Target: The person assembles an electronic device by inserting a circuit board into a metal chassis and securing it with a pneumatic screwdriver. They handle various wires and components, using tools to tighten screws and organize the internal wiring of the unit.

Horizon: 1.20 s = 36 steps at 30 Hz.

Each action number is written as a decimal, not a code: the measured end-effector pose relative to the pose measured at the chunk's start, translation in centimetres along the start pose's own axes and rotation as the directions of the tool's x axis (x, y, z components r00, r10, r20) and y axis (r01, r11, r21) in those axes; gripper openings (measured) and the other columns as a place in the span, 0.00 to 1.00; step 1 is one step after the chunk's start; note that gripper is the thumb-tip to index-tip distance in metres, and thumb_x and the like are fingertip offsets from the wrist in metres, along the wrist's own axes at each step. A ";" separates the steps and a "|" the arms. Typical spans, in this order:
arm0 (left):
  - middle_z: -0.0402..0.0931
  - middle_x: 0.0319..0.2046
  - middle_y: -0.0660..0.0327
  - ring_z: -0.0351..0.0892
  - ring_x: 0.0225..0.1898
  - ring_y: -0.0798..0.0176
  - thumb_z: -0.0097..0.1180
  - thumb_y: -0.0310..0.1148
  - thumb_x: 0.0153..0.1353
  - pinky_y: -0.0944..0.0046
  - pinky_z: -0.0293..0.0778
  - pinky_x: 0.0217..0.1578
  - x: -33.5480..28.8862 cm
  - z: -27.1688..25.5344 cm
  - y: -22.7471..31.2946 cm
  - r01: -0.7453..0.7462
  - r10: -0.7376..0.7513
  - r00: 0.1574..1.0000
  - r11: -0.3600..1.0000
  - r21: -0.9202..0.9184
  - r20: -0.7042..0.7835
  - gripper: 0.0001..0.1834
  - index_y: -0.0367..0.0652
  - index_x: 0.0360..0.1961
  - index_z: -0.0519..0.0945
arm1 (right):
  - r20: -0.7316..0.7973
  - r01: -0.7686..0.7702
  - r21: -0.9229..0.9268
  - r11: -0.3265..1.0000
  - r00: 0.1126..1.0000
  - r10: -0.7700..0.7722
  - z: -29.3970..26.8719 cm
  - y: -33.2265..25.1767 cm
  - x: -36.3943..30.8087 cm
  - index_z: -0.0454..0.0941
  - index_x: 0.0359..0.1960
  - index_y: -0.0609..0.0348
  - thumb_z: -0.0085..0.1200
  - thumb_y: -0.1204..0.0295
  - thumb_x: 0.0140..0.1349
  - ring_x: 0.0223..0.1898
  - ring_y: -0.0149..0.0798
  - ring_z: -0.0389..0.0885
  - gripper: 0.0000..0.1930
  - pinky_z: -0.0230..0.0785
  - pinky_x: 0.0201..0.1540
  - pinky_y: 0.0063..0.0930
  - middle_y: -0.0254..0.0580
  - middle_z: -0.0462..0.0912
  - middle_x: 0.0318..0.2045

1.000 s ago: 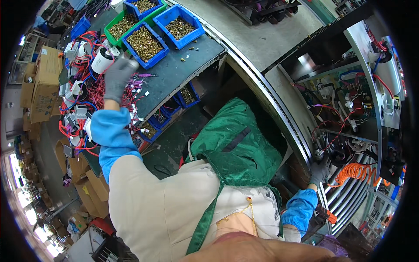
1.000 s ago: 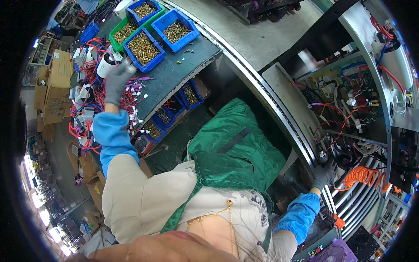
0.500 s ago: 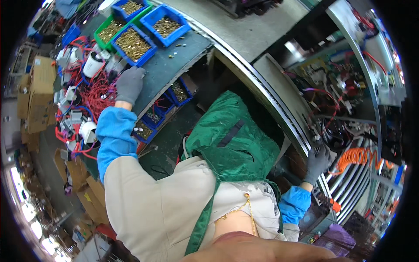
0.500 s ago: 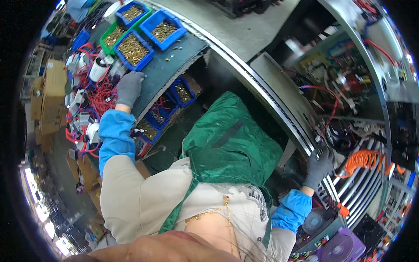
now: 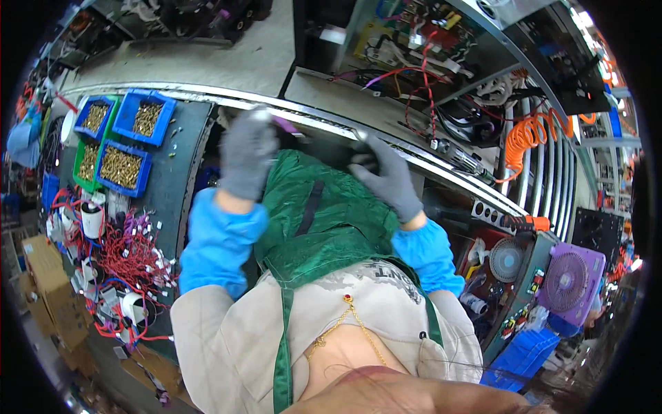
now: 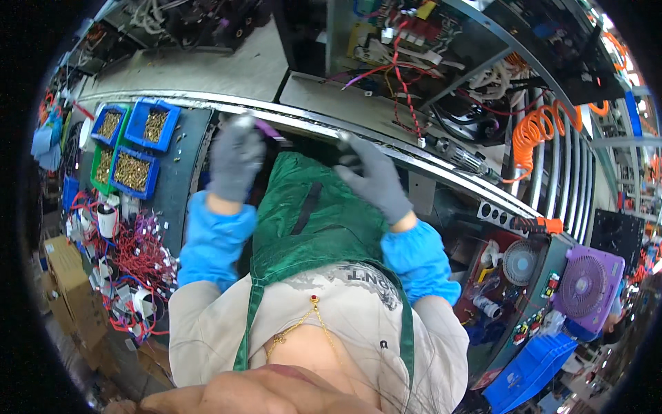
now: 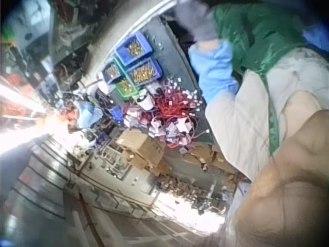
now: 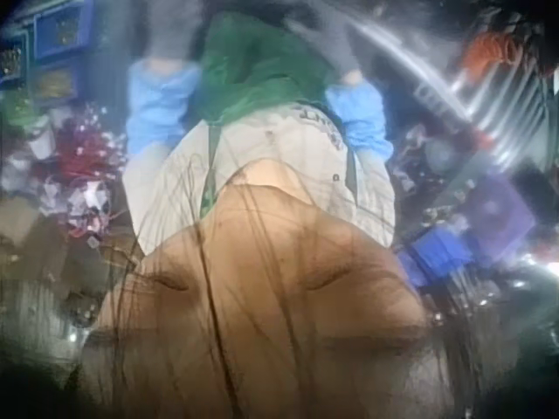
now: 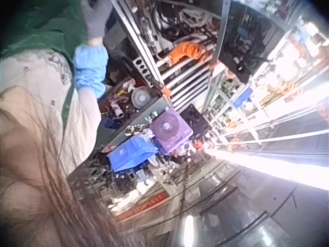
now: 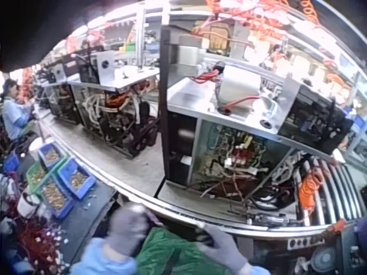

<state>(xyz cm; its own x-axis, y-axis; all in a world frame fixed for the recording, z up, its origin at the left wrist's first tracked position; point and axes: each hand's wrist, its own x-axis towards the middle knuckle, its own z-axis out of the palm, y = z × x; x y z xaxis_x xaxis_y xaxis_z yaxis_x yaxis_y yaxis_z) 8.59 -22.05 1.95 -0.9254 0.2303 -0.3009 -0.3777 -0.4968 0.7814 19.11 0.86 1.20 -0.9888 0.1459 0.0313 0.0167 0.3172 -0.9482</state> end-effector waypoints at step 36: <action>0.75 0.43 0.51 0.76 0.45 0.53 0.60 0.30 0.47 0.61 0.71 0.48 14.8 4.1 -3.8 -0.552 0.604 0.757 0.390 0.737 0.248 0.30 0.41 0.54 0.70 | -0.412 -0.116 0.383 0.916 0.866 0.282 -4.1 8.6 2.6 0.80 0.40 0.61 0.56 0.63 0.60 0.34 0.29 0.79 0.14 0.71 0.35 0.22 0.39 0.82 0.32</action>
<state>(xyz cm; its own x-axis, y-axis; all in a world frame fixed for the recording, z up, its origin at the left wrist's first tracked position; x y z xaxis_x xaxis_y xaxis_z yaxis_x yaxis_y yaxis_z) -3.55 -13.32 -3.18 -0.9216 0.0814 0.3796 0.3860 0.2955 0.8739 17.28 7.82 -5.61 -0.7906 0.6023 -0.1103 0.0736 -0.0854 -0.9936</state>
